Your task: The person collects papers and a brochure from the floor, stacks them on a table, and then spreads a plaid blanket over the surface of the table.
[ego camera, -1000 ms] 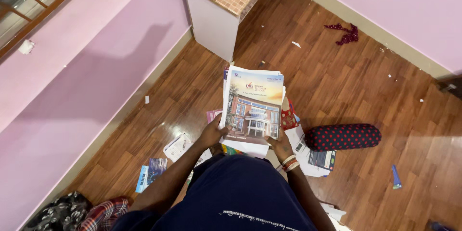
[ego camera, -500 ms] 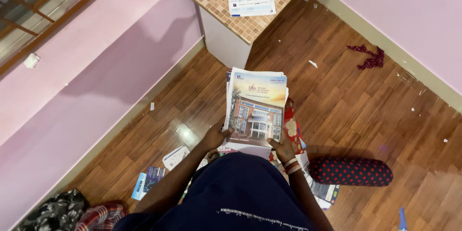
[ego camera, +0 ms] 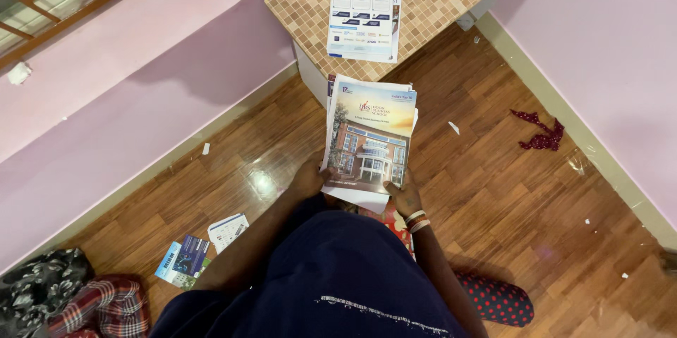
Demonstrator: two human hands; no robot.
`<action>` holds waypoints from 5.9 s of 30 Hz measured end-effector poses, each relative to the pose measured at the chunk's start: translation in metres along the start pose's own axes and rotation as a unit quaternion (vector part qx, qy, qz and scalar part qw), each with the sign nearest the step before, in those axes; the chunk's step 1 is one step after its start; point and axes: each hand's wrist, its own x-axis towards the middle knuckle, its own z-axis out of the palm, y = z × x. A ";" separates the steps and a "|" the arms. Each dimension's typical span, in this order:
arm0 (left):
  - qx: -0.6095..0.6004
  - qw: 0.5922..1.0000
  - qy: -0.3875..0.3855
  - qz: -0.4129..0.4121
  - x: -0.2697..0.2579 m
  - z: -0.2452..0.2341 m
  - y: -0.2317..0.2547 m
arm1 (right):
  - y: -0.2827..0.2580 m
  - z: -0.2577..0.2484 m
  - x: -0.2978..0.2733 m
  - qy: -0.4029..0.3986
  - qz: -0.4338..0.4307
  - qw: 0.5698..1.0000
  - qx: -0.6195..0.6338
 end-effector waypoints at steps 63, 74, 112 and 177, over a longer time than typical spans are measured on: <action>0.008 0.978 0.058 -0.201 0.445 -0.049 -0.049 | -0.097 -0.018 0.585 -0.060 -0.013 0.901 -0.429; 0.003 0.935 0.280 -0.217 0.424 -0.002 -0.027 | -0.135 -0.003 0.643 -0.233 -0.148 0.857 -0.436; -0.091 0.826 0.279 -0.480 -0.012 0.193 -0.216 | -0.101 0.241 0.334 -0.691 -0.200 0.539 -0.438; -0.334 0.309 0.719 -0.526 -0.531 0.089 -0.345 | -0.059 0.904 -0.208 -0.695 -0.190 0.216 -0.659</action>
